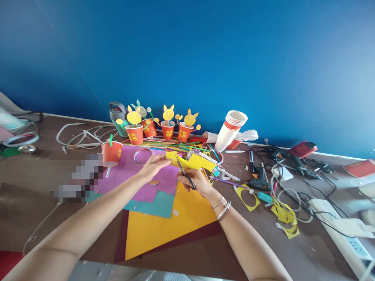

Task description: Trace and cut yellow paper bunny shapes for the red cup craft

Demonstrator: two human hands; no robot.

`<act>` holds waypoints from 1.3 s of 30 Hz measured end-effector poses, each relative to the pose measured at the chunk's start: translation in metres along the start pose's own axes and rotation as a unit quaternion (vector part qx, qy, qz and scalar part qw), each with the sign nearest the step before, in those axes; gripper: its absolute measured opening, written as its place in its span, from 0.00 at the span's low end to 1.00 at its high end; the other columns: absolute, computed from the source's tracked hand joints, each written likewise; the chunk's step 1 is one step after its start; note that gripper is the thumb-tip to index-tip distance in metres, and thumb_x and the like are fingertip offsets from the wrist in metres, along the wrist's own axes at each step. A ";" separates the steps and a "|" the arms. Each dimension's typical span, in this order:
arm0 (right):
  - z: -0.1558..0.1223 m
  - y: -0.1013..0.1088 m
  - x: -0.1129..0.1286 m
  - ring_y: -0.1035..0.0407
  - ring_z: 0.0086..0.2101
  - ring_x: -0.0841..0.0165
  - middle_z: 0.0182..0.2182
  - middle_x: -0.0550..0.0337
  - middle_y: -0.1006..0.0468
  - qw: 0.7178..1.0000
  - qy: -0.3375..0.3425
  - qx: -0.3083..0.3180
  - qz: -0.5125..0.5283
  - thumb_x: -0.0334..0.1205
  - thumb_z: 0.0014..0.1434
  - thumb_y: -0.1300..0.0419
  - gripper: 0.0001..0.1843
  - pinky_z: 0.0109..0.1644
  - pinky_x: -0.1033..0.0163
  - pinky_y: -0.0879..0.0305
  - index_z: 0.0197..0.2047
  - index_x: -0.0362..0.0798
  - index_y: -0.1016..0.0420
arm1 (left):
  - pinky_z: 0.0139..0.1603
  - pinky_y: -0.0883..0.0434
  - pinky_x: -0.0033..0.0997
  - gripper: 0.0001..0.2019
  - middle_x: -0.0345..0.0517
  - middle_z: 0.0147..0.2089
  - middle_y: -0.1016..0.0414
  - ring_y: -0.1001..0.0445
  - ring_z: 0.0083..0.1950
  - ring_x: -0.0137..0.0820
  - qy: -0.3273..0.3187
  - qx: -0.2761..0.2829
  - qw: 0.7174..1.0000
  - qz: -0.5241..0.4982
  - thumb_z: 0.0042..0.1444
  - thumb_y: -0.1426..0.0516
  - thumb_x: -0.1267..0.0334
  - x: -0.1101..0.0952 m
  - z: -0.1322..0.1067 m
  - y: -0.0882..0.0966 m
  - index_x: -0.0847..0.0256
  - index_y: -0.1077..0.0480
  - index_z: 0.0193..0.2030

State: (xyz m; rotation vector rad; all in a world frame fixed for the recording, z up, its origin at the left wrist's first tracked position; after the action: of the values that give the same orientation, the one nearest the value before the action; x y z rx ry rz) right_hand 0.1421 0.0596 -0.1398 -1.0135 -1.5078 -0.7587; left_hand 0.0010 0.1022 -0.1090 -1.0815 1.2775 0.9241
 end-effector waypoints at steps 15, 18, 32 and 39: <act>0.000 0.001 0.000 0.40 0.15 0.76 0.14 0.67 0.32 0.999 -0.007 -0.025 -0.022 0.55 0.45 0.30 0.25 0.18 0.69 0.49 0.37 0.42 0.21 | 0.44 0.33 0.35 0.19 0.45 0.32 0.21 0.25 0.39 0.37 -0.005 0.002 1.000 0.007 0.43 0.34 0.48 0.003 0.000 -0.001 0.63 0.24 0.32; -0.001 0.001 0.001 0.41 0.15 0.76 0.14 0.68 0.32 0.999 -0.008 -0.026 -0.017 0.56 0.46 0.30 0.25 0.18 0.69 0.49 0.37 0.42 0.21 | 0.41 0.34 0.33 0.18 0.45 0.31 0.22 0.26 0.36 0.35 -0.001 -0.003 1.000 0.012 0.43 0.33 0.49 0.005 0.001 0.002 0.63 0.24 0.31; 0.000 0.003 -0.003 0.41 0.15 0.77 0.15 0.68 0.32 0.999 -0.015 -0.035 -0.022 0.54 0.44 0.29 0.24 0.18 0.69 0.50 0.36 0.43 0.23 | 0.41 0.33 0.33 0.19 0.44 0.31 0.22 0.26 0.36 0.35 -0.003 0.002 1.000 0.020 0.43 0.33 0.47 0.004 0.001 0.000 0.63 0.23 0.32; 0.000 0.003 -0.003 0.42 0.15 0.77 0.14 0.70 0.34 0.999 -0.016 -0.038 -0.017 0.54 0.44 0.29 0.23 0.19 0.69 0.50 0.35 0.43 0.23 | 0.43 0.32 0.35 0.20 0.46 0.33 0.20 0.24 0.39 0.37 0.003 0.011 1.000 0.012 0.41 0.33 0.46 0.005 0.001 -0.001 0.62 0.23 0.33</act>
State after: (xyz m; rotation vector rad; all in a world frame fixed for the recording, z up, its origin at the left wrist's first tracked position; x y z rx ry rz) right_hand 0.1453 0.0603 -0.1429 -1.0620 -1.5367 -0.8335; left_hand 0.0029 0.1024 -0.1140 -1.0545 1.3054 0.9226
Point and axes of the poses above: each hand's wrist, its own z-axis towards the middle knuckle, its own y-axis out of the back of the hand, x = y × z, the point moved 9 cm from there along z, towards the middle knuckle
